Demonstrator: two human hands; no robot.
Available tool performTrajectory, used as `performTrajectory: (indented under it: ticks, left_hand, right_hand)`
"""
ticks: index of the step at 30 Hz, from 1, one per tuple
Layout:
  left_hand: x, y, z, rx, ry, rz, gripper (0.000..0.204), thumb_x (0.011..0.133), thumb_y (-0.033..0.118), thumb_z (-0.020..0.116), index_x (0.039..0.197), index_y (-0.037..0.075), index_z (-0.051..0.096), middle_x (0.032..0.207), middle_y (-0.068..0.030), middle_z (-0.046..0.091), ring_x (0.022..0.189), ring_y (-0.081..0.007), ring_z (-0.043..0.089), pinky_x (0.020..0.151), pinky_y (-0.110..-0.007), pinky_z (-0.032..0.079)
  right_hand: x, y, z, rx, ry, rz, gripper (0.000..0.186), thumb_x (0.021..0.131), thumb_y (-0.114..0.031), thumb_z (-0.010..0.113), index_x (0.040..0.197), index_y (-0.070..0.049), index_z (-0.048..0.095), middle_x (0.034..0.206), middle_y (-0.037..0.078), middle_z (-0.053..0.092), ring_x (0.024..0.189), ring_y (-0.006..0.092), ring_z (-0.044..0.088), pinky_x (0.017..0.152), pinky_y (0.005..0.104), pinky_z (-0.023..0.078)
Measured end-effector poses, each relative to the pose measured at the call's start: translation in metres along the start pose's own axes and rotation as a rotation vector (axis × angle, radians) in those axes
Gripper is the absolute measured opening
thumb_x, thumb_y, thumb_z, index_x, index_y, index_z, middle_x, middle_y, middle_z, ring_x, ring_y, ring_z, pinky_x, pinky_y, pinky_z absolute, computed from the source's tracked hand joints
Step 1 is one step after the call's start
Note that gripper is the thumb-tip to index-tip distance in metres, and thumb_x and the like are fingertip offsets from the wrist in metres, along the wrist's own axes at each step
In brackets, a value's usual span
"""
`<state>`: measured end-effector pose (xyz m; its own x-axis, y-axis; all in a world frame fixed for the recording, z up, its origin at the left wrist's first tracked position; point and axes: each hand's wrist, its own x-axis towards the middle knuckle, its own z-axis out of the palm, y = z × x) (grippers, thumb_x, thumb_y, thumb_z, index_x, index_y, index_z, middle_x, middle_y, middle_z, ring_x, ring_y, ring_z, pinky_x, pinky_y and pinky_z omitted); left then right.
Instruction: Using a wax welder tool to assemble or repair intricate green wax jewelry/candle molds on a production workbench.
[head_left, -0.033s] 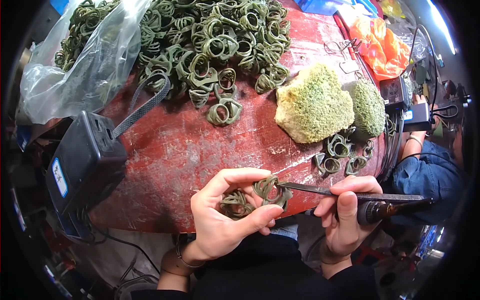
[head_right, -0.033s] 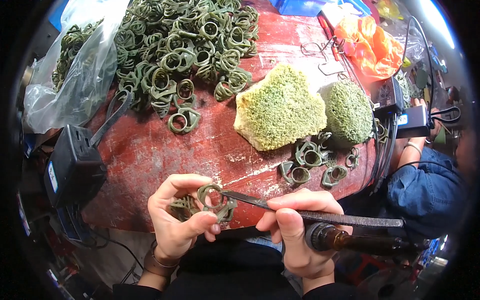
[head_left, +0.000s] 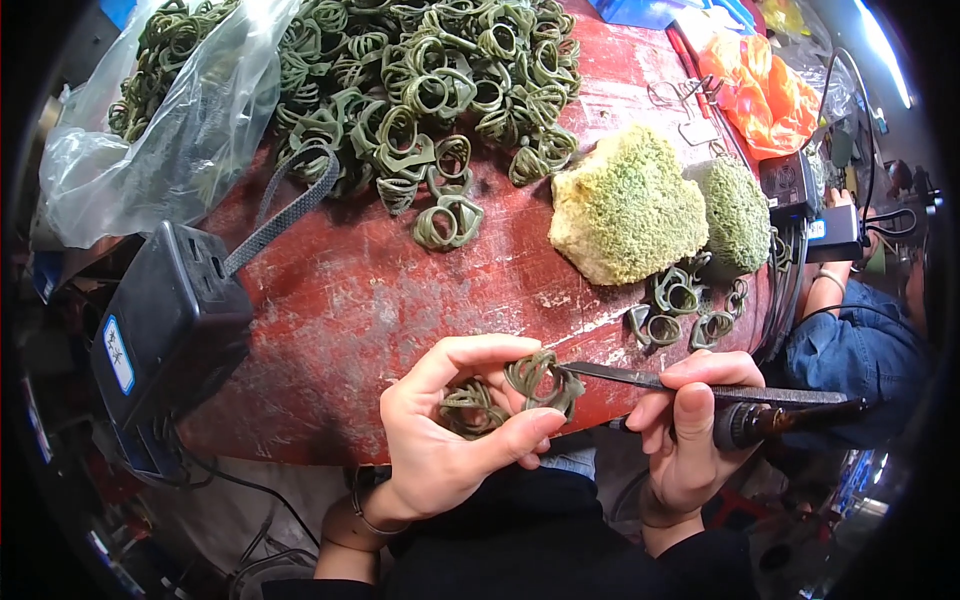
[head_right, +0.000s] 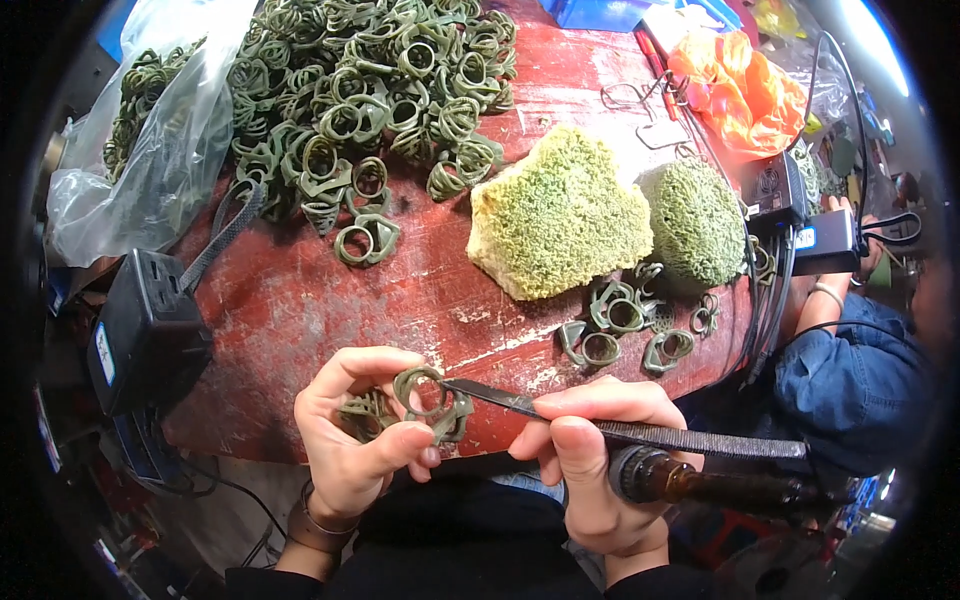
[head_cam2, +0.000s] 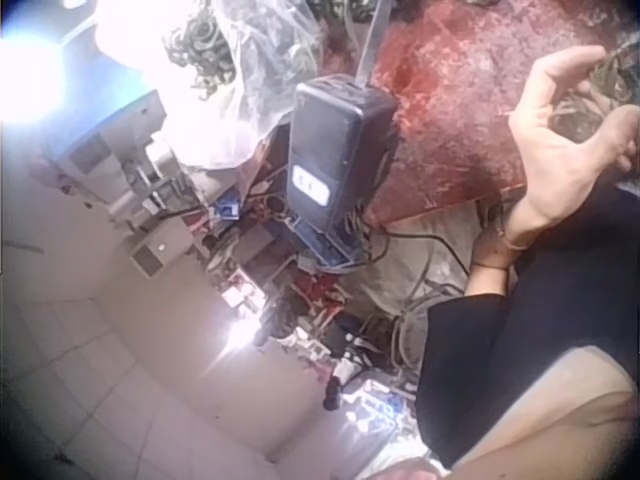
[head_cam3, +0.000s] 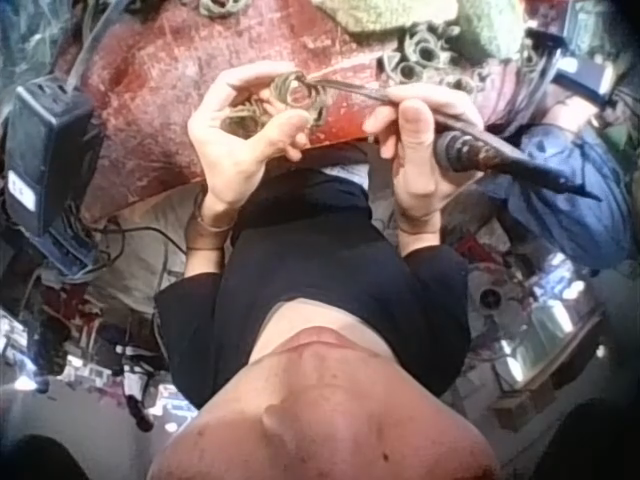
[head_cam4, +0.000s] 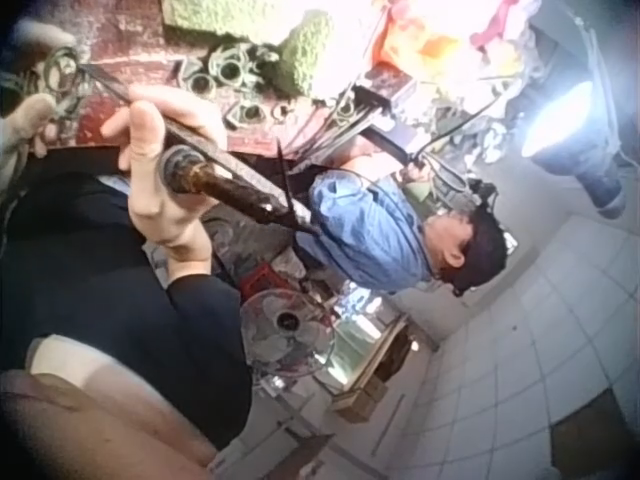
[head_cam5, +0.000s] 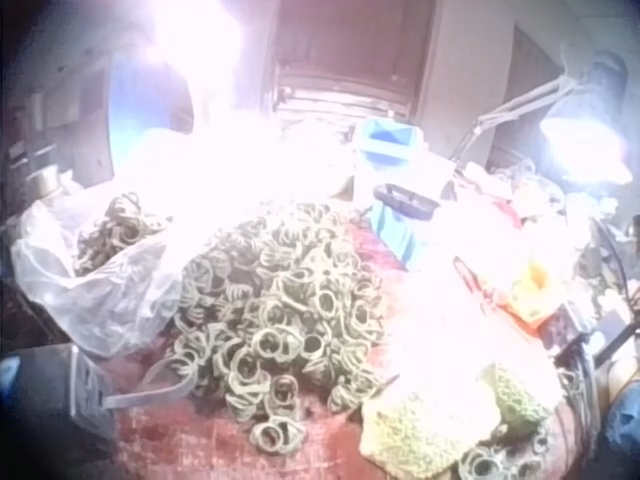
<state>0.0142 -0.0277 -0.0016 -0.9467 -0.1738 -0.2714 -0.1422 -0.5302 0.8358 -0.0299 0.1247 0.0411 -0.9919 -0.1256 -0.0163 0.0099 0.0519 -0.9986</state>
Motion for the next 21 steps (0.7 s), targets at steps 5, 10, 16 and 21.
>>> performTrajectory:
  ticks: [5, 10, 16, 21]
  left_hand:
    - [-0.001, -0.001, -0.002, 0.011, -0.011, 0.006, 0.037, 0.071, -0.005, 0.069, 0.104, -0.003, 0.053, 0.072, -0.006, 0.059, 0.057, -0.0083, 0.058, 0.05, -0.019, 0.047]
    - [-0.001, 0.002, 0.001, -0.037, -0.034, 0.036, 0.035, 0.073, -0.005, 0.065, 0.107, -0.004, 0.053, 0.077, -0.0083, 0.059, 0.06, -0.0094, 0.059, 0.049, -0.02, 0.048]
    - [-0.002, 0.005, -0.001, -0.112, -0.107, -0.03, 0.033, 0.081, -0.005, 0.054, 0.114, -0.003, 0.053, 0.092, -0.0104, 0.055, 0.062, -0.01, 0.057, 0.049, -0.019, 0.047]
    - [0.002, 0.0, -0.002, 0.146, -0.172, 0.106, 0.031, 0.082, -0.006, 0.051, 0.112, 0.002, 0.057, 0.105, -0.0099, 0.049, 0.07, -0.0079, 0.054, 0.051, -0.017, 0.045]
  right_hand:
    - [-0.002, -0.001, 0.002, 0.003, 0.072, -0.077, 0.026, 0.085, -0.026, 0.058, 0.085, -0.001, 0.051, 0.063, 0.012, 0.059, 0.045, 0.0076, 0.046, 0.044, 0.0183, 0.037]
    - [-0.003, 0.0, -0.007, -0.001, 0.182, -0.075, 0.032, 0.084, -0.028, 0.059, 0.079, 0.002, 0.049, 0.054, 0.007, 0.05, 0.039, 0.0071, 0.044, 0.036, 0.0195, 0.034]
    - [-0.001, -0.003, -0.007, -0.082, -0.092, 0.21, 0.009, 0.081, -0.008, 0.058, 0.082, 0.0, 0.062, 0.058, -0.001, 0.054, 0.045, 0.0038, 0.046, 0.041, 0.0186, 0.034]
    - [0.002, -0.009, -0.001, 0.179, -0.33, 0.452, 0.02, 0.085, -0.004, 0.053, 0.104, 0.002, 0.056, 0.064, 0.001, 0.056, 0.046, 0.0033, 0.045, 0.04, 0.0178, 0.034]
